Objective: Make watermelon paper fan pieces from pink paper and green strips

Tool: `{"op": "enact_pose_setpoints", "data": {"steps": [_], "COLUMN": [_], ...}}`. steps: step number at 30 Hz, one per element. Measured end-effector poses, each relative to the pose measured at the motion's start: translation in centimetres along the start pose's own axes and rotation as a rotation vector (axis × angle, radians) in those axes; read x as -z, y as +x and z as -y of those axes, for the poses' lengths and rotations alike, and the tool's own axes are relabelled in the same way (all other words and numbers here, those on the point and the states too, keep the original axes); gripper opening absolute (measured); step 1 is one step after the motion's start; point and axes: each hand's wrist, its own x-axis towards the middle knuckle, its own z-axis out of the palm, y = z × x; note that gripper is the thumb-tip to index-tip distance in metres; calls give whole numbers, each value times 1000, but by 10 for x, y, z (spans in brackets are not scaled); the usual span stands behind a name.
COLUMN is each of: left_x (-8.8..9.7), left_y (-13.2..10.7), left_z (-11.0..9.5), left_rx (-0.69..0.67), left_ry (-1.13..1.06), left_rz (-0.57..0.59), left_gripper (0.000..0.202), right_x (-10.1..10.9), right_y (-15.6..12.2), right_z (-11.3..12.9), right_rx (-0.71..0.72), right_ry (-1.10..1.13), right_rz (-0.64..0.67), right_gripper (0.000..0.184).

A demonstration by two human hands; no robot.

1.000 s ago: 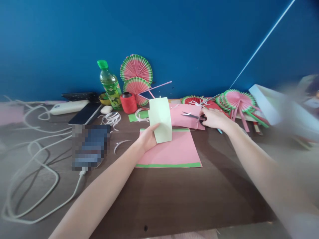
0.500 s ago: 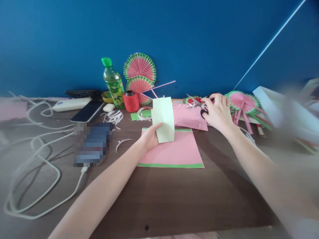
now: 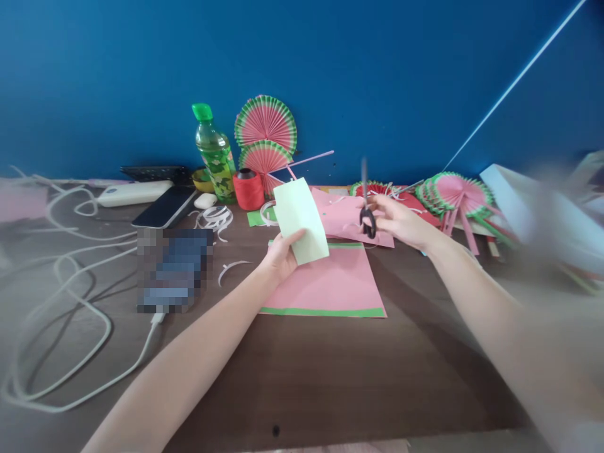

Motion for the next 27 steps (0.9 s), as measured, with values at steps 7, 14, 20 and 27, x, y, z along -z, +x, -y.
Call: {"op": "enact_pose_setpoints", "data": {"steps": [7, 14, 20, 27], "left_x": [2, 2, -9, -14], "left_y": [12, 15, 8, 5], "left_z": [-13, -35, -46, -39], "left_rx": [-182, -181, -142, -101], "left_ry": [-117, -349, -448, -430], "left_rz": [-80, -183, -192, -169], "left_gripper": [22, 24, 25, 23], "right_x": [-36, -59, -70, -81], "right_y": [-11, -13, -16, -15], "right_z": [19, 15, 17, 8], "right_rx": [-100, -35, 65, 107], "right_ry": [275, 169, 24, 78], "right_rz": [412, 400, 220, 167], "right_gripper": [34, 31, 30, 26]}}
